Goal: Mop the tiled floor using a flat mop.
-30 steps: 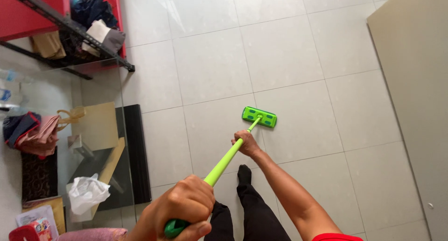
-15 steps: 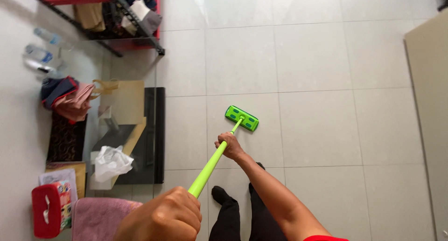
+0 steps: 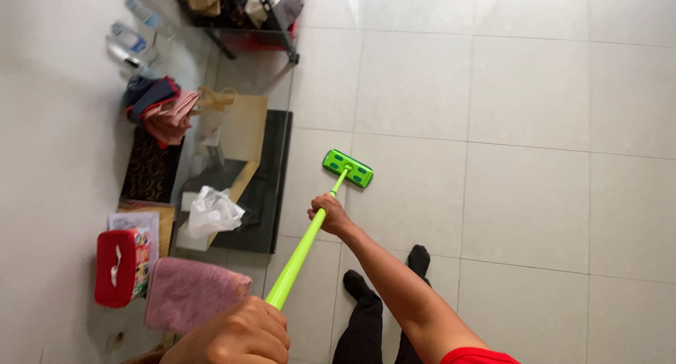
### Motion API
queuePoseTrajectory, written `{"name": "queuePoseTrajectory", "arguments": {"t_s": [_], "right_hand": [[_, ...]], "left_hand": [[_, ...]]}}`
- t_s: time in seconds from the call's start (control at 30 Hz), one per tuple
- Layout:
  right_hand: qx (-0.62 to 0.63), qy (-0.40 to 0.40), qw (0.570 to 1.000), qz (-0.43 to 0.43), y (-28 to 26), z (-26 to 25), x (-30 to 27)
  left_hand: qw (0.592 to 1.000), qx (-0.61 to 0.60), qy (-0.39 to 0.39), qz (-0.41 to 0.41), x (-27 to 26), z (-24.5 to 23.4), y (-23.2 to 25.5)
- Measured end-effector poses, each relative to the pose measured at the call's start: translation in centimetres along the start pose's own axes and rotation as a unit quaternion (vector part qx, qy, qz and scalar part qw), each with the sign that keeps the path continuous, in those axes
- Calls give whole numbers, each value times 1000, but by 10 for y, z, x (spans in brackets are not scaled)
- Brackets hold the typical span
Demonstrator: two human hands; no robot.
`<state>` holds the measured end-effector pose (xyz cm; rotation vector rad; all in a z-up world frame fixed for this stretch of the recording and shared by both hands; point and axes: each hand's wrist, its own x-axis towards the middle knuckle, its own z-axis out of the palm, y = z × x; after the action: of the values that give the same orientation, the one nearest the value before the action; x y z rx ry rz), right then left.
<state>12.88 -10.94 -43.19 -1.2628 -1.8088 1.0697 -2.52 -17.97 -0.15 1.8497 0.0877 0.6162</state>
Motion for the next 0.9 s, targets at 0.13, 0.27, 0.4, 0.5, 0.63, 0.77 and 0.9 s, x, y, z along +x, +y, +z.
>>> {"name": "queuePoseTrajectory", "arguments": {"t_s": [0.13, 0.27, 0.4, 0.5, 0.63, 0.77, 0.9], "right_hand": [[34, -10, 999, -17, -21, 34, 12], [36, -36, 998, -23, -38, 65, 21], [17, -82, 996, -41, -45, 86, 25], [64, -42, 989, -123, -47, 93, 23], [67, -78, 989, -108, -59, 92, 20], [51, -151, 985, -72, -66, 91, 15], [49, -182, 978, -94, -75, 81, 3]], "left_hand": [[999, 4, 42, -6, -27, -3, 17], [991, 88, 82, -54, -59, 6, 33], [950, 214, 196, -112, -79, 18, 43], [951, 174, 224, -119, -94, 18, 42], [935, 212, 270, -92, -97, 18, 54], [921, 221, 267, -180, -112, 22, 61], [904, 204, 317, -203, -107, 30, 72]]}}
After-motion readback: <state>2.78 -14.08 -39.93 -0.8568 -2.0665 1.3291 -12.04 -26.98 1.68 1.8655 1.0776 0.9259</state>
